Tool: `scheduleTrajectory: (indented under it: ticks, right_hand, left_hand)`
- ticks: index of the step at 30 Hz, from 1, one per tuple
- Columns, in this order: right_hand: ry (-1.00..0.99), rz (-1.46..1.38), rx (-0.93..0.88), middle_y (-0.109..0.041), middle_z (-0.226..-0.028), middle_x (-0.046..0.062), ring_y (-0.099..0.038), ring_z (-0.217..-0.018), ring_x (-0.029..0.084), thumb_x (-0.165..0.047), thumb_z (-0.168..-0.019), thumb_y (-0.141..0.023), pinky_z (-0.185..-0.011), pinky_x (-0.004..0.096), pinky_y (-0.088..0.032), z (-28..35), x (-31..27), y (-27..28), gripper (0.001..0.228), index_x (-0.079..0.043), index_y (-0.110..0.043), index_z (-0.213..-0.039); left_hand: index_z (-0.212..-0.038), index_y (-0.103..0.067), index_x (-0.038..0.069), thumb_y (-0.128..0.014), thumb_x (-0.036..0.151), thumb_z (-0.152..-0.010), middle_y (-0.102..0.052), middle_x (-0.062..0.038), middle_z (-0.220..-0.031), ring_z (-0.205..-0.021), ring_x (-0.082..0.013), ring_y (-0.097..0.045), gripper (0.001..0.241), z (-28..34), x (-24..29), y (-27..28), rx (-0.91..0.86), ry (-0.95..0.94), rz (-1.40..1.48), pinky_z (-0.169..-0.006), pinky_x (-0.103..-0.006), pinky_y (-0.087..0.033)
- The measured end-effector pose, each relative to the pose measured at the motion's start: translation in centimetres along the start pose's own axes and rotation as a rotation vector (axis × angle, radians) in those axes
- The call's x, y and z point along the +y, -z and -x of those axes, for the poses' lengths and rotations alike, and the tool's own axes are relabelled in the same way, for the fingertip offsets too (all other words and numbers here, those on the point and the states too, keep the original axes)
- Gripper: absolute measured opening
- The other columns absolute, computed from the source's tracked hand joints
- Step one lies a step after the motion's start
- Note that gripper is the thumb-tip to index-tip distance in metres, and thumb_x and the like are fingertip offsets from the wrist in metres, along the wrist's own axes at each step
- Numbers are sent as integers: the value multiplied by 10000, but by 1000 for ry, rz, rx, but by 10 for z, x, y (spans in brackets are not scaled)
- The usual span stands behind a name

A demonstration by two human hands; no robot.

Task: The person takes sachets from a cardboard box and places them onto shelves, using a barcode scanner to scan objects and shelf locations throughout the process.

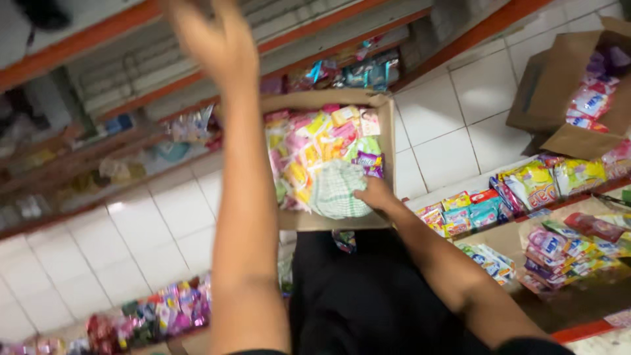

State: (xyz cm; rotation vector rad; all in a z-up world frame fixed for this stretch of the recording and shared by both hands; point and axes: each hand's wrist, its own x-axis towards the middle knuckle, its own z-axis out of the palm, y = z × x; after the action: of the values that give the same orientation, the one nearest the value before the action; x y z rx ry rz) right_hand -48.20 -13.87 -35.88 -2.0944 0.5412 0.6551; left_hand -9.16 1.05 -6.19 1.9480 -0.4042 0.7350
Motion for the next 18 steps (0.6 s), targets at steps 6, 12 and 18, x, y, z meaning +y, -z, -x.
scheduleTrajectory:
  ticks: [6, 12, 18]
  right_hand:
    - [-238, -491, 109, -670, -825, 87, -517, -648, 179, -205, -895, -657, -577, 368, -425, 98, 17, 138, 446, -31, -707, -1303]
    - [-413, -424, 196, -722, -894, 116, -644, -807, 214, -166, -858, -638, -714, 382, -535, 259, 132, 221, 343, 75, -736, -1081]
    - [-475, -795, 324, -780, -982, 192, -733, -859, 288, -131, -790, -642, -790, 412, -567, 323, 139, 201, 374, 118, -737, -1052]
  left_hand:
    - [-1172, -638, 19, -622, 288, -968, -706, -208, -1042, -992, -364, -679, 339, 311, -44, -31, -497, 829, -18, -878, -449, -524]
    - [-1194, -642, 2, -682, 271, -880, -709, -247, -1098, -1039, -419, -686, 416, 486, -63, -76, -880, 817, 71, -894, -465, -532]
    - [-1117, -693, 37, -710, 296, -875, -710, -223, -1099, -1054, -402, -683, 355, 484, -76, -125, -1144, 787, -338, -904, -494, -532]
